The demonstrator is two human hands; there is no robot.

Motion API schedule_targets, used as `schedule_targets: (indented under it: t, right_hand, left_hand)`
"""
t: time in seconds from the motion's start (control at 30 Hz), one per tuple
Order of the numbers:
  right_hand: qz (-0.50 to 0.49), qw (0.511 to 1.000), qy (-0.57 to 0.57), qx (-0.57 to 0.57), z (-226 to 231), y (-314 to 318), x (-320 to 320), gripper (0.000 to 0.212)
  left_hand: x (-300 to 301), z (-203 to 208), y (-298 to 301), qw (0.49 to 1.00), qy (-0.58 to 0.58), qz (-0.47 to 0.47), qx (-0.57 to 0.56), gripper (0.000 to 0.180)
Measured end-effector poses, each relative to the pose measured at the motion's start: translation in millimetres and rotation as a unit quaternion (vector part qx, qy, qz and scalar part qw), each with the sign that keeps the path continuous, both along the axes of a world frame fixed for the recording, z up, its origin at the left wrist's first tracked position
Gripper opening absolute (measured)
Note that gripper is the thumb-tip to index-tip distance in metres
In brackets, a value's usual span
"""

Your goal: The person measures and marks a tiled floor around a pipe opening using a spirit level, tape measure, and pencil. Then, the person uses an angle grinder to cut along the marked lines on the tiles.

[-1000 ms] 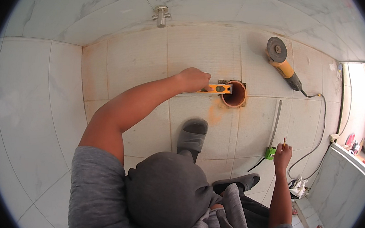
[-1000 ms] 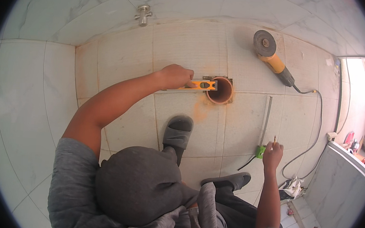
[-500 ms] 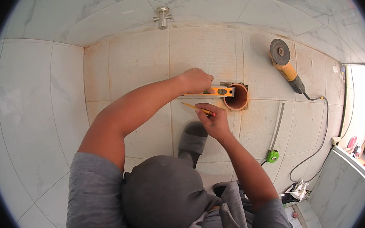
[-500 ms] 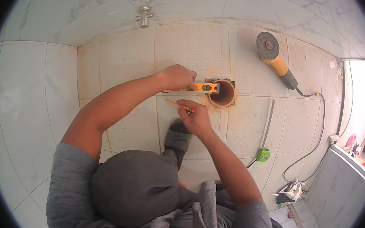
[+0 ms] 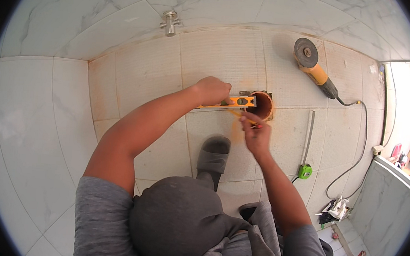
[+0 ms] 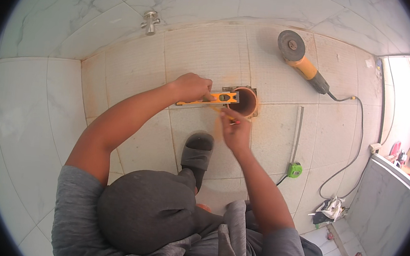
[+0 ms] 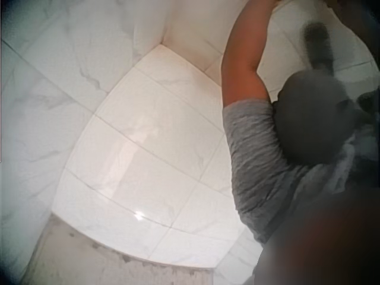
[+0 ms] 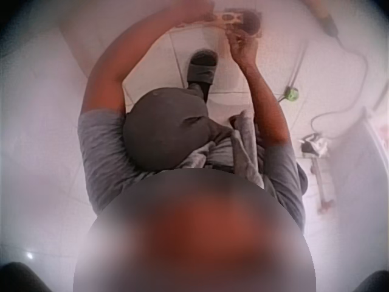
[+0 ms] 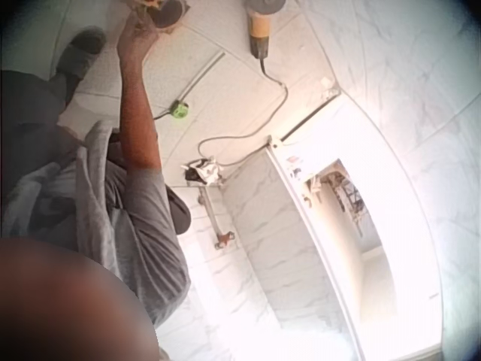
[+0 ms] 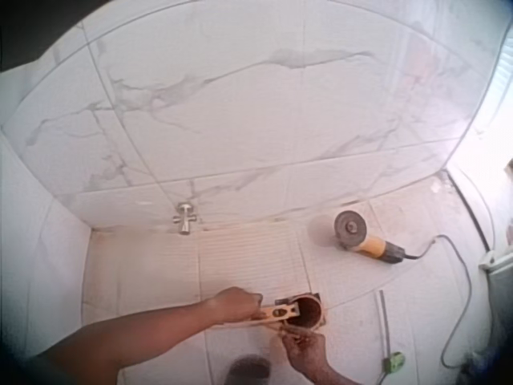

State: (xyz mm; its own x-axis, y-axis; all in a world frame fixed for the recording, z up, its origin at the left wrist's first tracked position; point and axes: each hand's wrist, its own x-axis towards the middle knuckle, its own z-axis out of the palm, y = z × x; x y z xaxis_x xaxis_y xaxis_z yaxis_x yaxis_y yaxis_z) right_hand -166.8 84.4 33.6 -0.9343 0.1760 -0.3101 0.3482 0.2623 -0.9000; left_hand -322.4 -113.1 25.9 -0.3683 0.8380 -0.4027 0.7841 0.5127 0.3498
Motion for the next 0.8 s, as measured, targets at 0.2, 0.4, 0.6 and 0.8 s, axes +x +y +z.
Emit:
schedule_targets:
  t: [0.2,0.4,0.6,0.8]
  right_hand:
    - [-0.025,0.998,0.05,-0.016,18,17,1,0.018]
    - [0.105,0.993,0.031,-0.033,18,-68,-3,0.02]
    - [0.073,0.995,0.003,-0.073,27,-53,-6,0.02]
    - [0.118,0.992,0.026,-0.025,18,-61,-6,0.02]
  left_hand:
    - [-4,-1,10,0.991,-0.066,0.094,-0.07,0.027]
    - [-2,-6,5,0.992,-0.073,0.1,-0.032,0.029]
    - [-3,-6,7,0.994,-0.044,0.069,-0.068,0.022]
    - [-9,2,7,0.998,-0.056,0.017,-0.02,0.022]
